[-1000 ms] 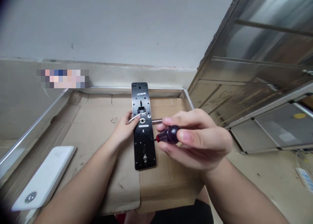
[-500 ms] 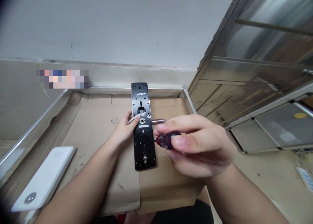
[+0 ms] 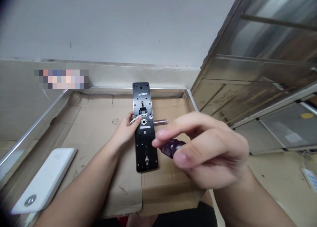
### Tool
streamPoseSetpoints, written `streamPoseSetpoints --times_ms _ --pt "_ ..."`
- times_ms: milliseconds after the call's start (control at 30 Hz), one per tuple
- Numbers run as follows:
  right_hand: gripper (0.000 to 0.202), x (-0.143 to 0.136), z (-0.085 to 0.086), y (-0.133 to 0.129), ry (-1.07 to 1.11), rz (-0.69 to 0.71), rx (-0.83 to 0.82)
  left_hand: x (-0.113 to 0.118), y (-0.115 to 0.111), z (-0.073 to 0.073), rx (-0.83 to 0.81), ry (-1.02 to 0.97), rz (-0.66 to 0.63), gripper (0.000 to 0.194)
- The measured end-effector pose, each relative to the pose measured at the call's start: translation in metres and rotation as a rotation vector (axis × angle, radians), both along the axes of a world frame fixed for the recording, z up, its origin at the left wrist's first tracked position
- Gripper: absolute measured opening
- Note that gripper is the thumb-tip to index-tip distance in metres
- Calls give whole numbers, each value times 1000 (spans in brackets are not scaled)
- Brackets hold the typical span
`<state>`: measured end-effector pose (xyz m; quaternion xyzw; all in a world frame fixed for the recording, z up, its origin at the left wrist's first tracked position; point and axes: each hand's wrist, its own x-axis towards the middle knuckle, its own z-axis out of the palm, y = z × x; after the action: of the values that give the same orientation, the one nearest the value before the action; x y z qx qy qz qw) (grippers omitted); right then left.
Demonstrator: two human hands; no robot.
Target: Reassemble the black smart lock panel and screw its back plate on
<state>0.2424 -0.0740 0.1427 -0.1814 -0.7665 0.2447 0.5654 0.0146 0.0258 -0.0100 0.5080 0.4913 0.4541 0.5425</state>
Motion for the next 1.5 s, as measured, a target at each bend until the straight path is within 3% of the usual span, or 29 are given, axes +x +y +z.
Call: streamPoseSetpoints --times_ms 133,300,467,667,733,800,867,967,1100,1300,1500 --pt "19 -3 2 -5 83 13 -96 0 -1 0 14 -1 -11 47" --pt "18 -2 0 1 19 140 -45 1 -2 5 36 23 -30 45" --pt "30 -2 -8 5 53 19 -6 1 -3 5 32 24 -33 46" --pt "50 -5 -6 15 91 -50 125 0 -2 1 48 32 -35 47" --pt "50 -4 -5 16 96 -63 165 0 -2 1 52 44 -35 48" --pt "38 -3 -6 15 96 -89 165 0 -2 2 49 54 -36 49" --pt "31 -3 -8 14 86 -83 162 -1 -2 1 41 53 -30 50" --pt "44 -3 -10 15 57 -35 209 0 -1 0 24 42 -11 50" --pt "59 -2 -11 19 109 -70 195 0 -1 0 6 27 2 50" --pt "34 -3 -8 12 82 -80 205 1 -1 1 13 16 -1 49" --pt "53 1 -13 14 91 -36 145 1 0 0 13 62 -14 51"
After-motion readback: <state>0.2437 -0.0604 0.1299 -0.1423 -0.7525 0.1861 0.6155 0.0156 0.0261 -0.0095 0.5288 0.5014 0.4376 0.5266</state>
